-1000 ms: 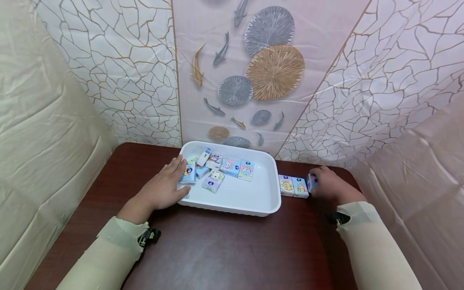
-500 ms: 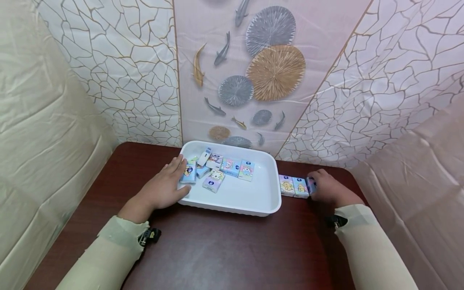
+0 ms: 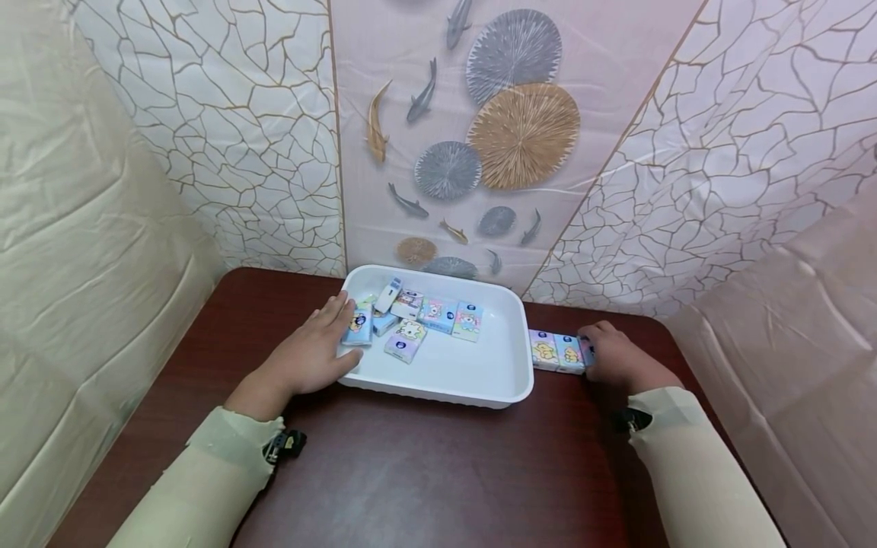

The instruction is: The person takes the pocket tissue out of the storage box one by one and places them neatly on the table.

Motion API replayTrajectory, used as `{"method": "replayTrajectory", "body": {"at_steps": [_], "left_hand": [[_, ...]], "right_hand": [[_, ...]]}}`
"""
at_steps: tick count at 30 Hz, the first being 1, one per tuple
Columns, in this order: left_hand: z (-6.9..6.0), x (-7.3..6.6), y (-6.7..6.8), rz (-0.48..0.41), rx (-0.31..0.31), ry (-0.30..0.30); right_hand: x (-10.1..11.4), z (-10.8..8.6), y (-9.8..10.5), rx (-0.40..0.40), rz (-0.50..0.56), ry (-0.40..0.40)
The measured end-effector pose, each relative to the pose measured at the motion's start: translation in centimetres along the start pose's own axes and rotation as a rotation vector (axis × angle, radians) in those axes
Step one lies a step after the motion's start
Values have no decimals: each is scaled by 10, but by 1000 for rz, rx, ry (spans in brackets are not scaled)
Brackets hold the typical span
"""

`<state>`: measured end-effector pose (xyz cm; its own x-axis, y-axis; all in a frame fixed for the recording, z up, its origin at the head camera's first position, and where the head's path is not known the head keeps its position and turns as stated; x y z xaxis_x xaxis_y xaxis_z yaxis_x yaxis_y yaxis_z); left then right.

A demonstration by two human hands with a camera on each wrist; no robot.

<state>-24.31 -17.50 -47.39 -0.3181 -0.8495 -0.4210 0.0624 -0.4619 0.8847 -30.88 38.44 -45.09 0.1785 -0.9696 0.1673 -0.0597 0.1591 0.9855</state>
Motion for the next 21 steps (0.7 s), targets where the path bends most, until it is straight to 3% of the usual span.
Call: {"method": "replayTrajectory", "body": {"at_steps": [21], "left_hand": [[0,0,1,-2,7,16]], "right_hand": [[-3,-1,-5,-1,-7,-7]]}}
Point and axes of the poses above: each hand's wrist, its own z-axis towards the middle knuckle, its own y-axis out of the back of the hand, x = y × z, the point moved 2 cm from there along z, towards the middle knuckle, and after that the axes turned 11 degrees about -x, right-handed, at the moved point
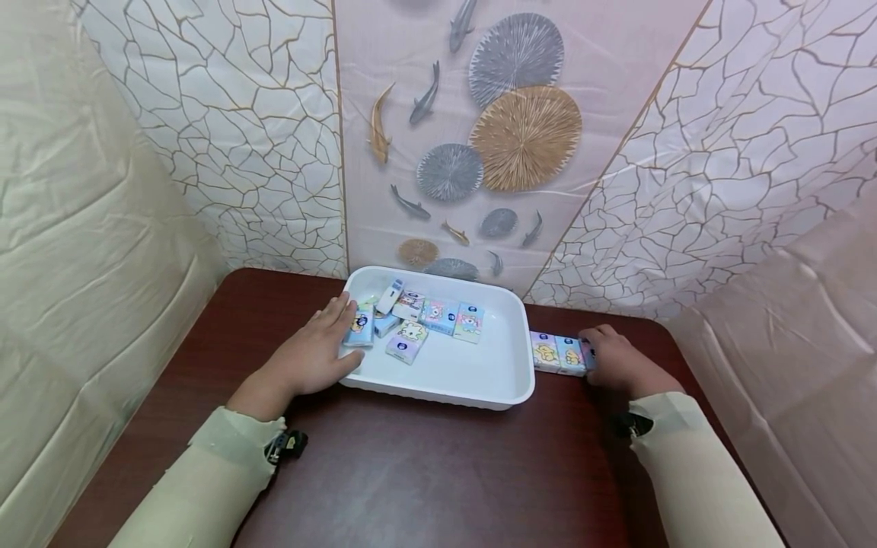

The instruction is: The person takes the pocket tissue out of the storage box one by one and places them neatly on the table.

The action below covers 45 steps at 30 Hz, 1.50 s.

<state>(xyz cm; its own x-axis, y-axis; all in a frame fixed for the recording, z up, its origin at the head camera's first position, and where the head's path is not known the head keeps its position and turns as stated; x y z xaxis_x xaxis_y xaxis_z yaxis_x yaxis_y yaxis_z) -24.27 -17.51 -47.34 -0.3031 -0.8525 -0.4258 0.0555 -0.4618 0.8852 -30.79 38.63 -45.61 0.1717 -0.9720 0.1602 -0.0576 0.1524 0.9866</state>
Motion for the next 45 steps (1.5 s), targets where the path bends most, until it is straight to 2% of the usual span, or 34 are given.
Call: {"method": "replayTrajectory", "body": {"at_steps": [7,15,24,36,45], "left_hand": [[0,-1,-1,-4,-6,-7],[0,-2,-1,1,-7,-1],[-1,-1,-3,1,-15,-4],[-1,-1,-2,0,-15,-3],[-1,0,-1,7,-10,-9]], "right_hand": [[2,-4,6,-9,9,-4],[20,-9,25,-55,-4,21],[64,-8,37,-103,-12,69],[116,-5,44,-161,71,273],[144,7,39,-132,58,295]]}}
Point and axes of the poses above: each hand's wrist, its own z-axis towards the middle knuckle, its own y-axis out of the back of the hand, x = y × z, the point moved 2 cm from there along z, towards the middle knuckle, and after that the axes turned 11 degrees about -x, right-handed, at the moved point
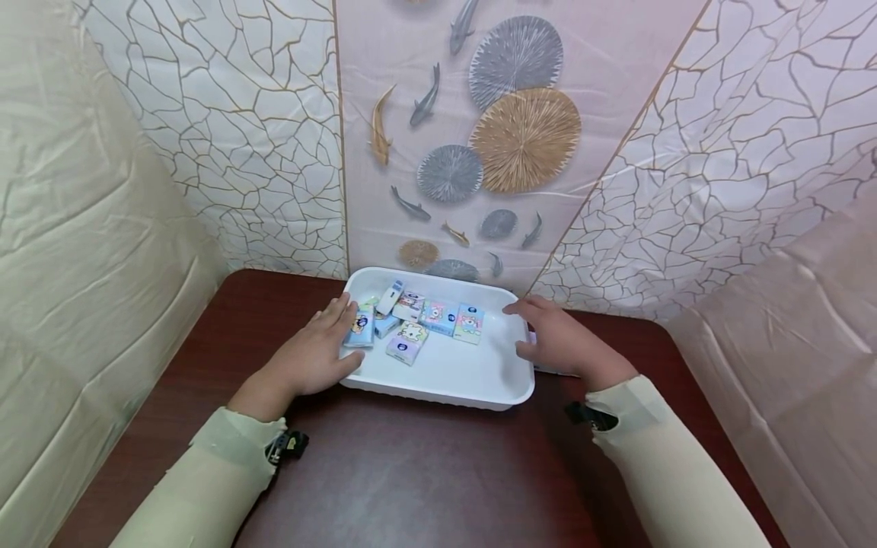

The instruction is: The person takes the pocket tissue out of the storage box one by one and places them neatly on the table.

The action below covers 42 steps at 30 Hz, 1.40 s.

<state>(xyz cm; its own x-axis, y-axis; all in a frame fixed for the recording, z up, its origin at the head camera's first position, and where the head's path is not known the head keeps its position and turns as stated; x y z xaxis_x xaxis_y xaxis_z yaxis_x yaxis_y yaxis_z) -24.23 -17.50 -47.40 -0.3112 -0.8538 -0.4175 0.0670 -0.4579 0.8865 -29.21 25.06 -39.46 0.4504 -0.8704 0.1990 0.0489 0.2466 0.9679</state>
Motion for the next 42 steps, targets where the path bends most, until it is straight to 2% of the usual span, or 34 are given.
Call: {"method": "replayTrajectory", "body": {"at_steps": [13,19,29,35,42], "left_hand": [[1,-1,0,-7,0,0],[1,1,-1,0,0,-2],[0,-1,0,-6,-16,-11],[1,-1,-1,-13,1,10],[1,-2,-1,-21,-5,9]], "right_hand": [[14,24,-19,56,73,-71],[22,34,-28,55,97,-89],[23,45,-31,98,144,-116],[26,48,-26,70,137,-108],[23,56,-33,61,121,-103]]}}
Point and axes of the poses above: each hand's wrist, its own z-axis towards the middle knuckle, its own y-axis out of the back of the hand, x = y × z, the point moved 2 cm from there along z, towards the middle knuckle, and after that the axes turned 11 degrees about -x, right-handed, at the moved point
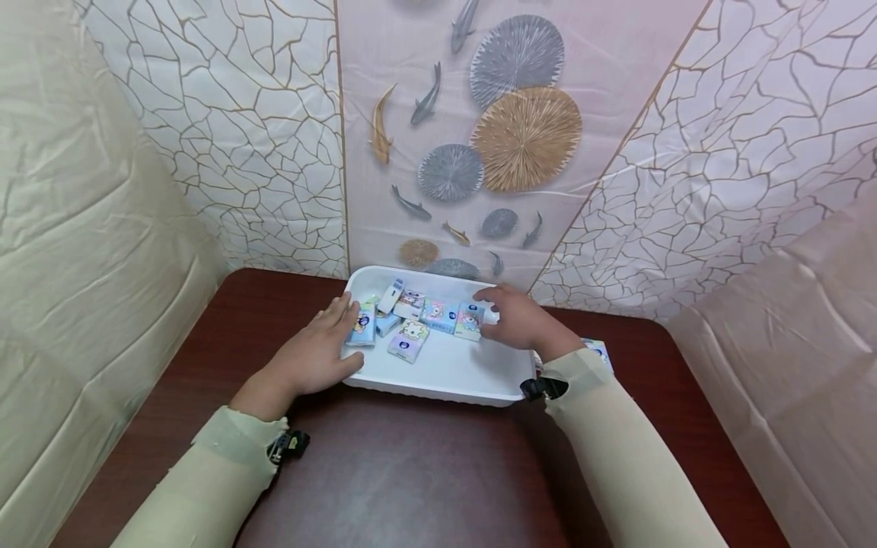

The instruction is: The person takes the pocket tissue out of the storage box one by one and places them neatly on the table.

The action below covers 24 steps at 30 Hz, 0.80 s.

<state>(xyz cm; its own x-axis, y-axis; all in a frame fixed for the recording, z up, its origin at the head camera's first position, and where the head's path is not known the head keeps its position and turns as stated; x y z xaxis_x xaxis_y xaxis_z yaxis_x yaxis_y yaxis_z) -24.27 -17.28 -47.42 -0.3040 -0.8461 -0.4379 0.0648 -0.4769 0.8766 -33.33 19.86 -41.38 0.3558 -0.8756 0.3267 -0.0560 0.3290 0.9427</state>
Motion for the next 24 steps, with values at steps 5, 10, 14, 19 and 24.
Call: {"method": "replayTrajectory", "body": {"at_steps": [5,10,14,19,24], "left_hand": [[-1,1,0,-5,0,1],[0,1,0,-6,9,9],[1,1,-1,-6,7,11],[0,2,-1,5,9,16],[0,2,-1,-2,5,11]], "right_hand": [[-4,8,-6,-8,0,-27],[-9,15,-12,-12,12,-75],[-11,18,-16,-8,39,-115],[-8,21,-22,5,59,-142],[-7,23,-29,18,31,-187]]}}
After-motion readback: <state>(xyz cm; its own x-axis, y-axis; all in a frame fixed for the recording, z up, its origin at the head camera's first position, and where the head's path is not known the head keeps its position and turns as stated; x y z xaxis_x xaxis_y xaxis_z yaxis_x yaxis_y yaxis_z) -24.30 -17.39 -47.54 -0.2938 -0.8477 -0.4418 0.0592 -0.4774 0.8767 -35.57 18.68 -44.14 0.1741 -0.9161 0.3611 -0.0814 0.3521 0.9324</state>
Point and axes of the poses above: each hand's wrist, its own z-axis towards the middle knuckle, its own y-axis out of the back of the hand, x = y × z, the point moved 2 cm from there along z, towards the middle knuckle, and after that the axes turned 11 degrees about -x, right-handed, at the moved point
